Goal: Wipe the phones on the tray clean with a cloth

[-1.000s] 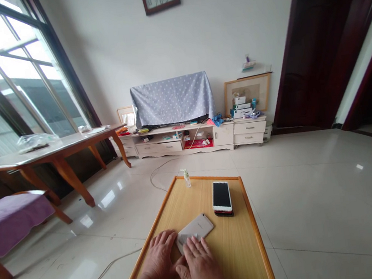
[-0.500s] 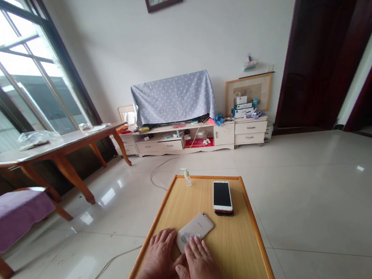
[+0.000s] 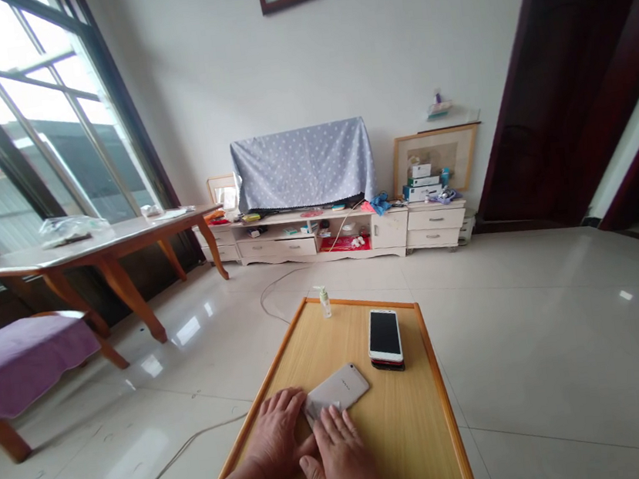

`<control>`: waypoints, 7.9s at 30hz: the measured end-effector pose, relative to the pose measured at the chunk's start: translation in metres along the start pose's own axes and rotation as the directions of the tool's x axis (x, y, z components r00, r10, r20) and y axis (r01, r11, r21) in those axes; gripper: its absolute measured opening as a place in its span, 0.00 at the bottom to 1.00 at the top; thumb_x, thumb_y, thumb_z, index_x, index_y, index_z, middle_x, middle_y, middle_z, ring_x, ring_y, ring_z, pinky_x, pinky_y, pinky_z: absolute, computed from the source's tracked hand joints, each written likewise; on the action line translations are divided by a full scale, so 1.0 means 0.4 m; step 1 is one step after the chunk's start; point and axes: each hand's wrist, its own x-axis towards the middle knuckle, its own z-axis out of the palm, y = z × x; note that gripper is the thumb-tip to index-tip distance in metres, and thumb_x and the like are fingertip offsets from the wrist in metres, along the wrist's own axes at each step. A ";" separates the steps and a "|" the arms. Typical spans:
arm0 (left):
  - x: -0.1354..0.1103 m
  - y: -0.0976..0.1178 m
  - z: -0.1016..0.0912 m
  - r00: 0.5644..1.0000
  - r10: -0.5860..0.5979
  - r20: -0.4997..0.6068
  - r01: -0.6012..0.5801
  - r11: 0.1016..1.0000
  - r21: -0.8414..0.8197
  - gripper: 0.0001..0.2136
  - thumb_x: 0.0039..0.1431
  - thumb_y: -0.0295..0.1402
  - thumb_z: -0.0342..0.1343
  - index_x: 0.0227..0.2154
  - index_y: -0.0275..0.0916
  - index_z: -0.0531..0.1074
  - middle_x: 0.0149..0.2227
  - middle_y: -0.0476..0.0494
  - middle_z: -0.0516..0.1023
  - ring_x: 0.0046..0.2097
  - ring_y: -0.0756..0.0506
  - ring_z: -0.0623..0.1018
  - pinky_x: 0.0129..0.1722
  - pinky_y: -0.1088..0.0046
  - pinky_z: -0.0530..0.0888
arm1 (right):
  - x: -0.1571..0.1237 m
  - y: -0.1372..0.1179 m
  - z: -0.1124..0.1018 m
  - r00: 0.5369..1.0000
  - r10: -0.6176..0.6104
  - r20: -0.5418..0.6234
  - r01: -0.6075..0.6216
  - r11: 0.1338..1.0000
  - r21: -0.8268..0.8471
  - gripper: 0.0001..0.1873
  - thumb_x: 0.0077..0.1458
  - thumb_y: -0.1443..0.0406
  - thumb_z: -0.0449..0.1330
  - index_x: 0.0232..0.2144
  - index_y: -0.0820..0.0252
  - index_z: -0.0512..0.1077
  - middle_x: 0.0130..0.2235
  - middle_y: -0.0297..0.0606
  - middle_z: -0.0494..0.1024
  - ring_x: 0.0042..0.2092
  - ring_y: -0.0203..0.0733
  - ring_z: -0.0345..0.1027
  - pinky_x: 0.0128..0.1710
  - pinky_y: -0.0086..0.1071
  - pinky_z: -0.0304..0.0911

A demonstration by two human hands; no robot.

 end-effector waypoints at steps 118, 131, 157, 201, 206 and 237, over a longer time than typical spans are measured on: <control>-0.012 -0.011 -0.006 0.995 0.097 -0.022 -0.098 0.995 -0.019 0.29 0.46 0.50 0.61 0.51 0.47 0.68 0.54 0.42 0.71 0.59 0.35 0.66 0.62 0.54 0.58 | 0.097 0.044 -0.045 0.994 0.112 0.012 -0.110 0.985 -0.132 0.30 0.69 0.54 0.41 0.67 0.61 0.60 0.69 0.43 0.57 0.70 0.52 0.47 0.70 0.55 0.36; -0.012 0.008 -0.021 0.997 0.078 0.000 -0.078 0.997 -0.018 0.28 0.45 0.49 0.63 0.50 0.47 0.69 0.55 0.42 0.72 0.58 0.35 0.67 0.60 0.55 0.60 | 0.082 0.119 -0.085 0.977 0.207 -0.055 -0.213 0.961 -0.174 0.31 0.70 0.53 0.39 0.65 0.59 0.63 0.67 0.45 0.60 0.69 0.52 0.50 0.69 0.58 0.35; -0.003 0.024 -0.010 0.999 0.050 0.003 -0.050 0.998 0.034 0.29 0.51 0.48 0.59 0.55 0.45 0.68 0.57 0.40 0.73 0.60 0.36 0.68 0.61 0.57 0.60 | -0.044 0.021 -0.025 0.999 -0.042 -0.001 0.042 0.999 -0.012 0.31 0.68 0.48 0.47 0.65 0.56 0.63 0.67 0.41 0.61 0.69 0.53 0.52 0.70 0.50 0.44; -0.001 0.015 -0.003 0.996 0.088 -0.018 -0.088 0.996 0.017 0.28 0.50 0.48 0.60 0.54 0.47 0.68 0.58 0.41 0.72 0.60 0.34 0.67 0.62 0.55 0.60 | 0.086 0.091 -0.086 0.969 0.224 -0.104 -0.232 0.970 -0.075 0.33 0.69 0.52 0.42 0.68 0.63 0.57 0.67 0.48 0.60 0.70 0.53 0.48 0.70 0.55 0.34; 0.006 0.008 0.008 0.997 0.077 -0.008 -0.076 0.997 0.015 0.27 0.50 0.47 0.59 0.54 0.47 0.69 0.57 0.41 0.72 0.60 0.35 0.68 0.61 0.55 0.60 | 0.050 0.009 -0.065 0.998 0.062 0.013 -0.063 0.994 0.086 0.34 0.69 0.48 0.42 0.69 0.58 0.55 0.69 0.42 0.57 0.71 0.48 0.45 0.71 0.46 0.36; -0.001 0.012 -0.017 0.994 0.110 -0.023 -0.110 0.994 -0.015 0.27 0.45 0.45 0.62 0.50 0.45 0.70 0.55 0.41 0.72 0.59 0.34 0.67 0.62 0.55 0.60 | 0.115 0.114 -0.059 0.980 0.177 -0.094 -0.188 0.973 -0.130 0.33 0.69 0.50 0.41 0.68 0.60 0.57 0.69 0.45 0.57 0.71 0.53 0.46 0.70 0.57 0.30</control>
